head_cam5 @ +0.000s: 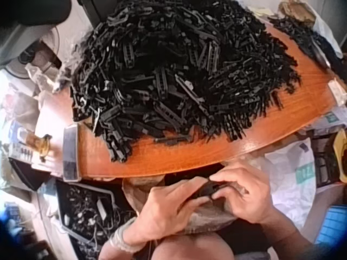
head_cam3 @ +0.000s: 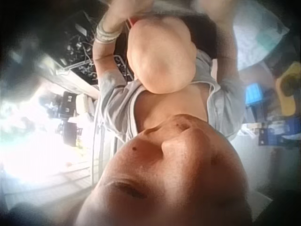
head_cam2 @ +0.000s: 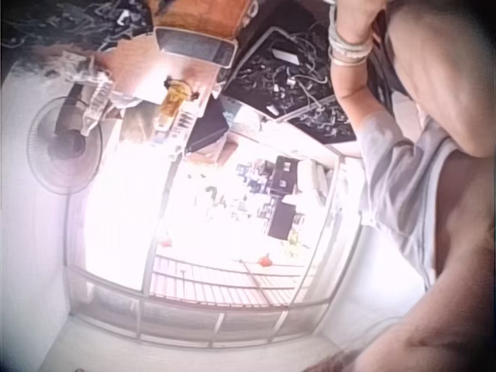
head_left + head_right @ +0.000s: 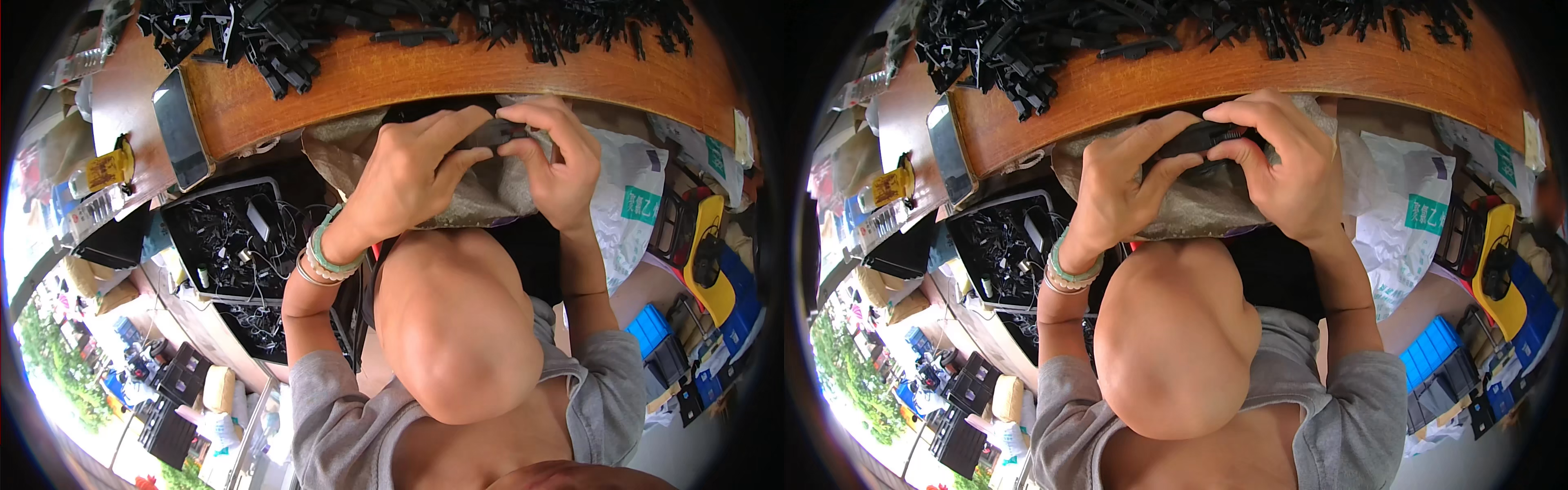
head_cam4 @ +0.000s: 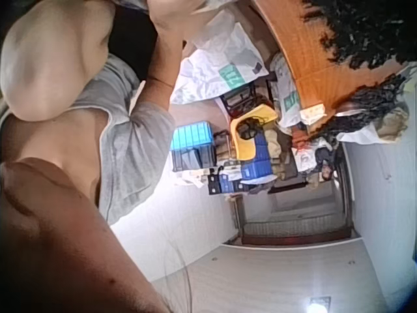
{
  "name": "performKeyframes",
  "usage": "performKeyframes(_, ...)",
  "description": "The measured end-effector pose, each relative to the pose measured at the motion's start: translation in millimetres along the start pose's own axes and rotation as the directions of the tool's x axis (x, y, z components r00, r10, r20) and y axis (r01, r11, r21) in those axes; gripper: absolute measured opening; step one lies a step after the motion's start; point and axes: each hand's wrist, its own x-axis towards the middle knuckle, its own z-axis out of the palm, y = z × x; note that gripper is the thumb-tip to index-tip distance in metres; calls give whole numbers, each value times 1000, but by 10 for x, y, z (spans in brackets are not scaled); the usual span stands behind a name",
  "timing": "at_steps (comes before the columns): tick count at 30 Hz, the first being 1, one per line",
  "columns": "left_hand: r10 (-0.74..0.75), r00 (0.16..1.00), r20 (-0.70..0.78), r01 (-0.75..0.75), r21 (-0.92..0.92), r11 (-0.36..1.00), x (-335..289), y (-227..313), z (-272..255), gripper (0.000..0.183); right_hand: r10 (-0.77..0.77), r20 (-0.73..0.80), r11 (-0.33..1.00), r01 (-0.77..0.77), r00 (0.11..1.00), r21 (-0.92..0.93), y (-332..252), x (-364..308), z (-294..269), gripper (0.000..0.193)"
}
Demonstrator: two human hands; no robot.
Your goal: The person repeatedly picks up plastic components from a desk, assembles the pieces together by hand, and places the assembled parts into a bag.
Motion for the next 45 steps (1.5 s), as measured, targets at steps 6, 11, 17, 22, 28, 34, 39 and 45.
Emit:
performKeyframes(6,-51,998,48,52,-27,998,-66,-23,-57,32,33,51,999,-35,998,40,72,42,-37,27)
performKeyframes(11,120,991,60,-128,172,977,68,-169,-192,29,-38,65,999,37,997,17,323,278,-110,20)
performKeyframes(17,70,967,-243,90,590,802,428,-376,-143,22,-229,75,797,231,971,-558,451,569,44,26)
performKeyframes(22,-12,962,-274,196,655,730,241,-319,-183,31,-185,165,749,248,969,-615,436,455,15,18)
performKeyframes(28,-124,936,-329,305,584,752,47,-253,-253,22,-240,-137,829,129,961,-544,478,378,100,20)
performKeyframes(34,-420,896,-146,335,-401,853,95,-164,-163,20,45,-137,993,-29,990,117,303,259,55,31)
performKeyframes(39,-518,847,123,471,-626,621,177,-123,-203,30,42,140,963,-78,989,260,45,237,24,20)
performKeyframes(45,-518,829,210,512,-659,551,161,-114,-221,28,-90,232,985,52,969,166,28,283,-25,19)
